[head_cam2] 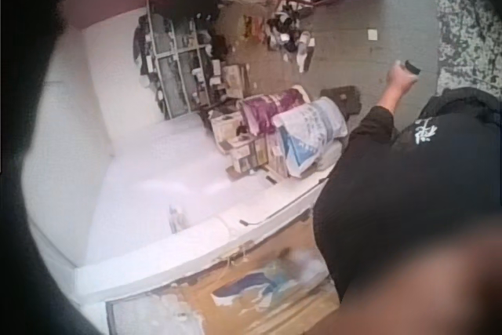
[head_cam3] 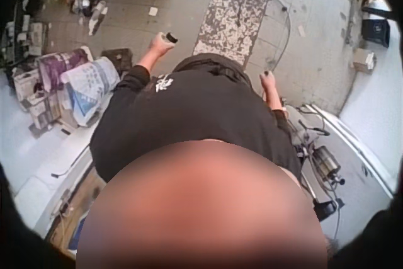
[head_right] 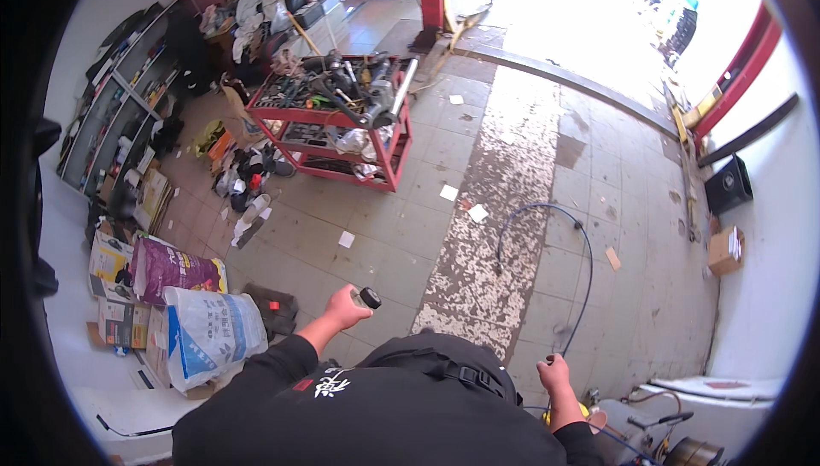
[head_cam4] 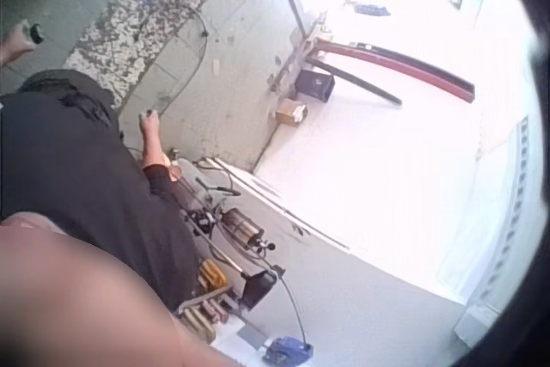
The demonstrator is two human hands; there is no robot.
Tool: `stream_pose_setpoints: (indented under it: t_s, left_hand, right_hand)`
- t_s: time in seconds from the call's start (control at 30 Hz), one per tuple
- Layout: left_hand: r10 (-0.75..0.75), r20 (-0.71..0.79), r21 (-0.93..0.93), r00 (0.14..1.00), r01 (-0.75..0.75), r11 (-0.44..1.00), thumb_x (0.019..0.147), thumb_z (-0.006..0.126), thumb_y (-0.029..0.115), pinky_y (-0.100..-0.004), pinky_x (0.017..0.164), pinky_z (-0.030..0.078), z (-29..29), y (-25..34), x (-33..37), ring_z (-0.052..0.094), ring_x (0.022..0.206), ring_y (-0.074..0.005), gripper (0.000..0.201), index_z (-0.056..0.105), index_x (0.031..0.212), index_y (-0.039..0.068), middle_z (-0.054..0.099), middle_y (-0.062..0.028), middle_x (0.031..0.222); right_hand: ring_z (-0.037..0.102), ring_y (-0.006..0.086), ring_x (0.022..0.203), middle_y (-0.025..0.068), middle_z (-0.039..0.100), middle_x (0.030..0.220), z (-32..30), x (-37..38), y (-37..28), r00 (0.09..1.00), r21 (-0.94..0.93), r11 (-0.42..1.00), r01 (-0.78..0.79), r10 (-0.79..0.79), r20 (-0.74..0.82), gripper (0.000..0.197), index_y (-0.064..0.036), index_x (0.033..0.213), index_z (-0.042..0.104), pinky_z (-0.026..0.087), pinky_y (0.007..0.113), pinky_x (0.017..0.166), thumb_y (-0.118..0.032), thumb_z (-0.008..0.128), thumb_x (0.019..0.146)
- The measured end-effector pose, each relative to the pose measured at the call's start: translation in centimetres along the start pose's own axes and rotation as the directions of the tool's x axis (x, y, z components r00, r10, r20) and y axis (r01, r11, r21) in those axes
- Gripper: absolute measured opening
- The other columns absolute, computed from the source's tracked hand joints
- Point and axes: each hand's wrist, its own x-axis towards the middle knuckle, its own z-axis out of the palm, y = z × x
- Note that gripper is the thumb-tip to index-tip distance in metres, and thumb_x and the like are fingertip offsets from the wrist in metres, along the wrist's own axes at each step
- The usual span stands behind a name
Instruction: The person works on a small cylindrical mechanical part in a cluttered workshop. They use a hammer to tap the part, then a screwdriver to pry and adjust components. The person retrieves a spray can and applies it to the part, then uses a power tool to work on the part's surface. The part is handled repeatedly and inspected throughout.
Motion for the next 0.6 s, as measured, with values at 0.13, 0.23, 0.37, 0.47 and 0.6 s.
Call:
stream_pose_setpoints:
  t_s: [0.13,0.23,0.37,0.47,0.6]
  left_hand:
    - [-0.135,-0.112,-0.185,0.984,0.113,0.976,0.067,0.096,0.043,-0.048,0.097,0.061,-3.4,-5.3,2.6,0.076,0.114,-0.0404,0.072,0.07,0.121,0.003,0.079,-0.0229,0.118]
    - [-0.286,-0.111,-0.307,0.952,0.241,0.921,0.065,0.099,0.041,-0.0475,0.1,0.06,-3.6,-9.9,4.3,0.076,0.118,-0.0389,0.078,0.069,0.125,0.002,0.078,-0.0228,0.123]
    - [-0.53,-0.118,-0.329,0.84,0.471,0.818,0.064,0.101,0.04,-0.0453,0.112,0.057,-3.3,-16.3,3.4,0.069,0.136,-0.0389,0.103,0.061,0.148,-0.003,0.071,-0.0267,0.143]
    - [-0.691,-0.071,-0.417,0.719,0.608,0.676,0.065,0.1,0.037,-0.0456,0.108,0.058,-5.7,-18.6,0.4,0.072,0.129,-0.0367,0.099,0.062,0.146,-0.005,0.073,-0.0258,0.14]
    - [-0.792,-0.037,-0.542,0.609,0.654,0.527,0.07,0.097,0.027,-0.0458,0.09,0.061,-10.4,-18.4,-0.8,0.077,0.101,-0.0311,0.071,0.07,0.128,-0.004,0.08,-0.0185,0.114]
  right_hand:
    - [0.076,0.0417,0.122,0.0263,0.08,0.126,1.5,5.8,-8.9,0.984,-0.191,0.978,0.084,-0.051,0.169,0.059,0.0022,0.136,0.073,0.06,0.046,0.107,-0.032,0.083,0.089]
    - [0.074,0.0446,0.124,0.0279,0.079,0.127,1.9,12.5,-17.0,0.965,-0.283,0.942,0.181,-0.115,0.236,0.058,0.0005,0.133,0.073,0.059,0.049,0.108,-0.036,0.084,0.089]
    - [0.073,0.0485,0.112,0.0278,0.078,0.115,2.4,24.2,-34.4,0.88,-0.297,0.83,0.472,-0.422,0.217,0.041,-0.001,0.118,0.073,0.06,0.055,0.098,-0.028,0.079,0.088]
    - [0.073,0.0491,0.107,0.0261,0.077,0.108,2.9,30.9,-52.3,0.802,-0.236,0.767,0.596,-0.56,0.206,0.027,-0.0038,0.109,0.072,0.06,0.056,0.095,-0.024,0.074,0.091]
    - [0.073,0.046,0.101,0.0228,0.076,0.103,2.5,32.2,-76.0,0.535,-0.02,0.539,0.842,-0.841,-0.083,0.022,-0.0021,0.111,0.071,0.059,0.055,0.089,-0.019,0.073,0.096]
